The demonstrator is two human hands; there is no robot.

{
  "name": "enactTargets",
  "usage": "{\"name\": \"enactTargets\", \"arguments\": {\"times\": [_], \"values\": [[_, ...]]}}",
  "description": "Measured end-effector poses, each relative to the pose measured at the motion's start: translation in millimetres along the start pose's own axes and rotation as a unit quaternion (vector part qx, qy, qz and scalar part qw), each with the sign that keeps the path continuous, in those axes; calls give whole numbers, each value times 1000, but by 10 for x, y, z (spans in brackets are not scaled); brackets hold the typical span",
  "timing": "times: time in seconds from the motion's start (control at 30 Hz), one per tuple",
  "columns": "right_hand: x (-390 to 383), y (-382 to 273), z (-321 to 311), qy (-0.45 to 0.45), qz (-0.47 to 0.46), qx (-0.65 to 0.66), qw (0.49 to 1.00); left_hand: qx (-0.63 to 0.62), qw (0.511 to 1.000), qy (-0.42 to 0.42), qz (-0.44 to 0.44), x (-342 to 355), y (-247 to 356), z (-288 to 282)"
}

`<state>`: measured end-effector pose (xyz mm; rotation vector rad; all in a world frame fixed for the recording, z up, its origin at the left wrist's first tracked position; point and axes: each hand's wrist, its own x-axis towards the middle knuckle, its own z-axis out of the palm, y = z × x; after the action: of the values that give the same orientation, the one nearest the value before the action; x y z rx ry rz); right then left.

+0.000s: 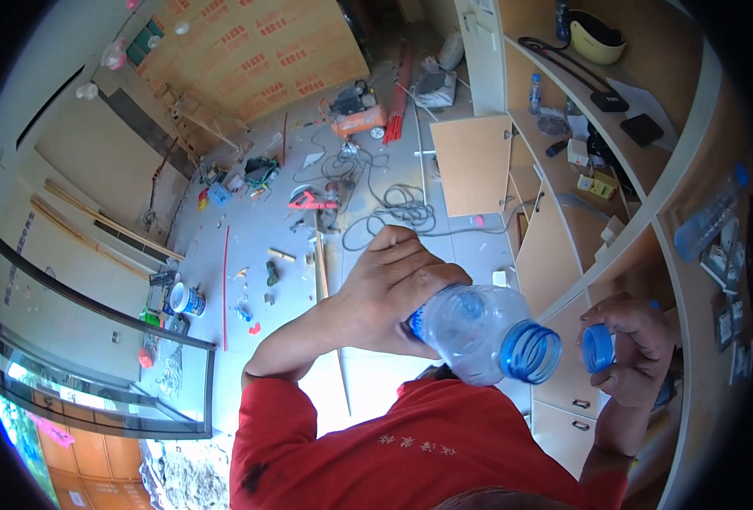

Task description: Measure and cut wooden planks using a miter saw and then assemble using a nail gun.

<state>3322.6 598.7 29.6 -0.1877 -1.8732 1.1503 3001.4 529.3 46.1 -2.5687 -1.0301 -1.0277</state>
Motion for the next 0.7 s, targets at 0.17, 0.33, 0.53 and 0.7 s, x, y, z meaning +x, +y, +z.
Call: {"name": "enactTargets", "arguments": {"times": [0.17, 0.33, 0.53, 0.7], "values": [[50, 304, 174, -66, 61, -118, 989, -74, 993, -55, -74, -357, -162, 476], [-43, 470, 197, -16, 128, -189, 974, -85, 987, -67, -116, -618, -216, 605], [270, 556, 333, -132, 48, -240, 961, -141, 976, -105, -125, -747, -331, 709], [353, 501, 356, -279, -33, -253, 926, -456, 801, -353, -159, -795, -506, 820]]}}
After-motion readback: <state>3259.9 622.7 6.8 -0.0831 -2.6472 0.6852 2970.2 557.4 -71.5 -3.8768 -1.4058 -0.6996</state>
